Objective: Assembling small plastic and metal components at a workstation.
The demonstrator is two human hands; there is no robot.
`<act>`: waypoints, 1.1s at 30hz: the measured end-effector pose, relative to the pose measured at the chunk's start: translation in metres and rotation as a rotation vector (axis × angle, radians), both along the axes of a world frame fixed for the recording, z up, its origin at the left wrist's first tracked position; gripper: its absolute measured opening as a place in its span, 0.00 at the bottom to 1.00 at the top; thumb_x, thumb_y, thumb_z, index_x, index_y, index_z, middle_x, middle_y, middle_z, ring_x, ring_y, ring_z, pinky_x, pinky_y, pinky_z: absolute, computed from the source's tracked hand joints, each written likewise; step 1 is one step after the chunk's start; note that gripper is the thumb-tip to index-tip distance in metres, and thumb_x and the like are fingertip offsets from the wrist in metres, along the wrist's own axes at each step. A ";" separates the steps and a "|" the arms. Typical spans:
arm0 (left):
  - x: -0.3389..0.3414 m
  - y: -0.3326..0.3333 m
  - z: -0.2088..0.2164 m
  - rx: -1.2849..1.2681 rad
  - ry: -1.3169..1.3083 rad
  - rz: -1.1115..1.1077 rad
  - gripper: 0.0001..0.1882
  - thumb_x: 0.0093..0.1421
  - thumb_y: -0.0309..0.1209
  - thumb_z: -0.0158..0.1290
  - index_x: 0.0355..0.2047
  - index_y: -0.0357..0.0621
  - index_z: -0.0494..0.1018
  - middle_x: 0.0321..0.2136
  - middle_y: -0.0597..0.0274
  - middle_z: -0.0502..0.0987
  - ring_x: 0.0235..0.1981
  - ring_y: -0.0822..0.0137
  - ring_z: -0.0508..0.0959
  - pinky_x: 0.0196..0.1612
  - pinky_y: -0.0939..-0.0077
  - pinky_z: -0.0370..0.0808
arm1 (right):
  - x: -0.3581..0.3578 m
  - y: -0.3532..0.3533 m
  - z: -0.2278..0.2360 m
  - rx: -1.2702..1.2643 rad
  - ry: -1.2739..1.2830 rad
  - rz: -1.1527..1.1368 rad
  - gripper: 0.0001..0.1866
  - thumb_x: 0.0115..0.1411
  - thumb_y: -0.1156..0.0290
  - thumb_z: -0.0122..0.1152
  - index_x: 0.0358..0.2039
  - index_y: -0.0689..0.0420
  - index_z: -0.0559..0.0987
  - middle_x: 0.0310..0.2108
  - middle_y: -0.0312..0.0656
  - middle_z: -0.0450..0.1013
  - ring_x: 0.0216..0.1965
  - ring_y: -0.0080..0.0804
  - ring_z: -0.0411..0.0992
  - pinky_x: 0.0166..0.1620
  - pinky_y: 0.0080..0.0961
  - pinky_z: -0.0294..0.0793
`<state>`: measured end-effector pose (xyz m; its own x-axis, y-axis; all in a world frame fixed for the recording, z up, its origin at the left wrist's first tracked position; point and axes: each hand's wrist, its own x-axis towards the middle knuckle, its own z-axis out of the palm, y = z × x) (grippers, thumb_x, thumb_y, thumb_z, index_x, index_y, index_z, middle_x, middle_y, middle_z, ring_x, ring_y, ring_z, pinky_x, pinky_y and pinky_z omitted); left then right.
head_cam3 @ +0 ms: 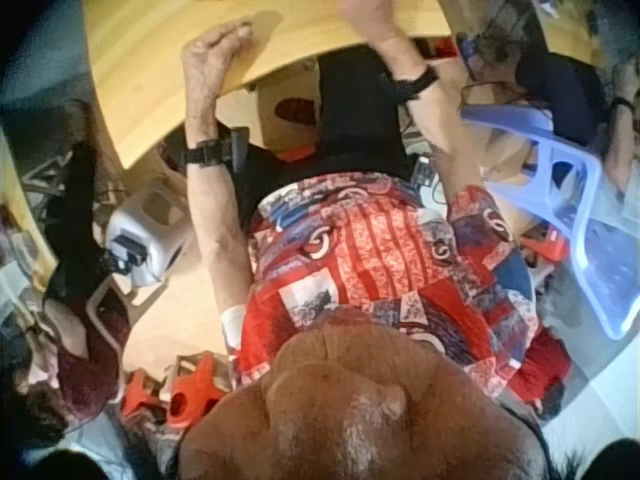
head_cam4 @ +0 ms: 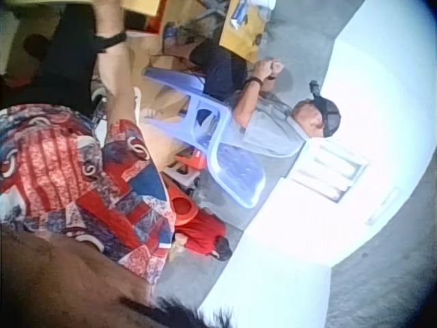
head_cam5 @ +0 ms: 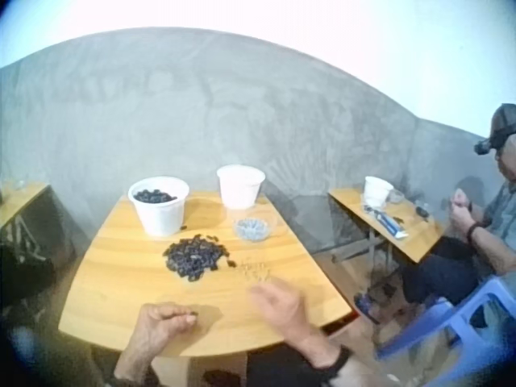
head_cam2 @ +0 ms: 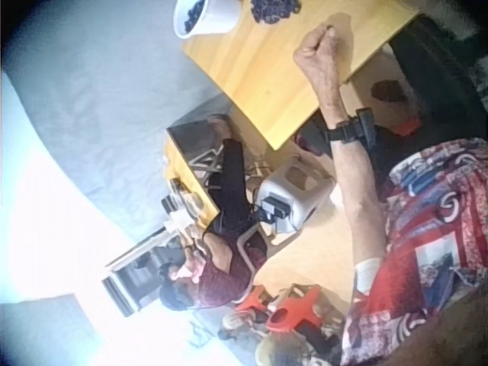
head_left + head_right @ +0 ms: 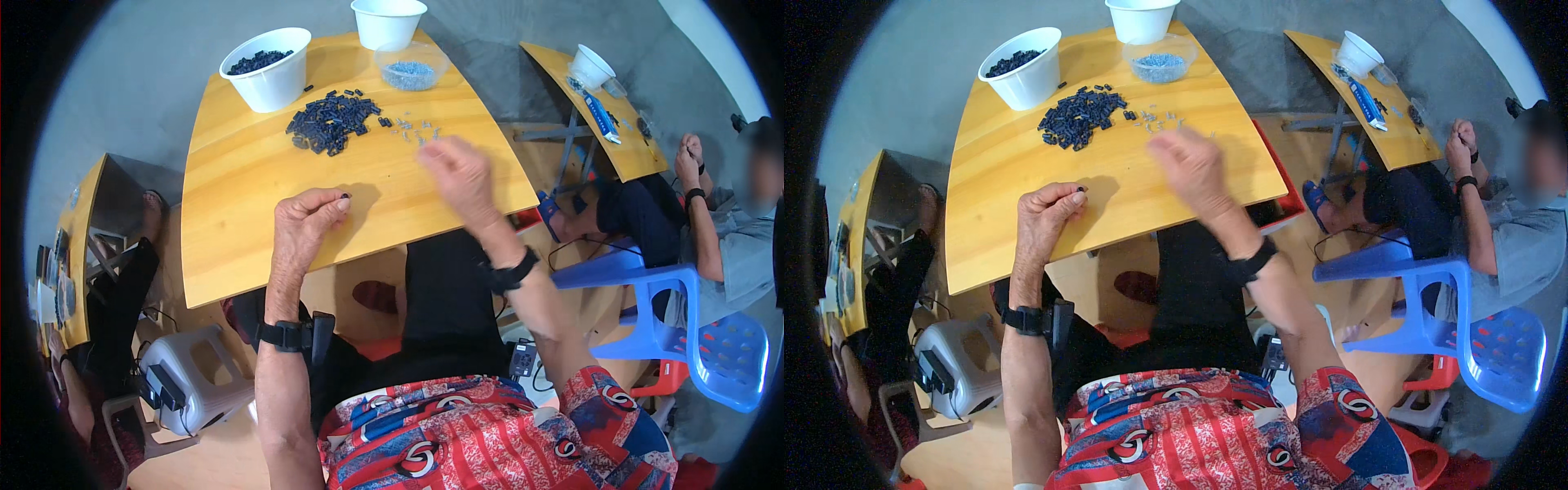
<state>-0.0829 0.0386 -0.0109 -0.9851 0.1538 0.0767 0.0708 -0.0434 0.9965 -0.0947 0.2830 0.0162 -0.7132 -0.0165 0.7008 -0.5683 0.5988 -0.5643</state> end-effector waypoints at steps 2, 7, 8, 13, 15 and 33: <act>-0.002 0.003 0.003 -0.027 0.050 0.015 0.06 0.53 0.24 0.60 0.32 0.34 0.80 0.24 0.62 0.79 0.23 0.76 0.75 0.29 0.82 0.73 | -0.019 0.052 0.000 -0.065 -0.081 -0.137 0.05 0.53 0.73 0.61 0.29 0.61 0.79 0.28 0.45 0.76 0.29 0.36 0.75 0.34 0.27 0.73; -0.003 0.005 0.002 -0.037 0.045 0.057 0.06 0.54 0.24 0.60 0.32 0.34 0.80 0.23 0.62 0.79 0.22 0.76 0.75 0.28 0.82 0.73 | -0.037 0.099 -0.011 0.172 -0.287 -0.254 0.07 0.52 0.74 0.60 0.33 0.58 0.80 0.30 0.46 0.76 0.33 0.40 0.76 0.38 0.30 0.73; -0.003 0.005 0.001 -0.041 0.049 0.061 0.06 0.54 0.24 0.60 0.32 0.34 0.80 0.24 0.62 0.79 0.22 0.76 0.75 0.28 0.82 0.73 | -0.039 0.103 -0.014 0.169 -0.286 -0.251 0.07 0.52 0.74 0.60 0.33 0.58 0.80 0.30 0.46 0.76 0.33 0.40 0.76 0.38 0.30 0.73; -0.002 0.004 -0.004 -0.044 0.087 0.047 0.06 0.54 0.24 0.60 0.32 0.35 0.80 0.24 0.62 0.79 0.22 0.76 0.75 0.28 0.83 0.73 | -0.043 0.104 -0.013 0.370 -0.151 -0.121 0.06 0.52 0.73 0.59 0.31 0.56 0.79 0.29 0.47 0.75 0.34 0.45 0.74 0.38 0.36 0.72; -0.001 0.004 -0.003 -0.043 0.080 0.038 0.06 0.54 0.24 0.60 0.32 0.35 0.80 0.24 0.62 0.79 0.23 0.76 0.75 0.28 0.83 0.73 | -0.049 0.107 -0.014 0.404 -0.151 -0.116 0.05 0.52 0.72 0.59 0.30 0.57 0.79 0.28 0.47 0.74 0.33 0.45 0.73 0.37 0.37 0.72; 0.003 0.001 0.000 -0.017 0.082 0.014 0.07 0.55 0.25 0.59 0.34 0.35 0.79 0.23 0.63 0.78 0.24 0.76 0.75 0.29 0.83 0.73 | 0.028 0.015 0.003 -0.576 -0.620 0.234 0.06 0.59 0.73 0.56 0.35 0.62 0.77 0.24 0.33 0.72 0.21 0.14 0.67 0.23 0.11 0.65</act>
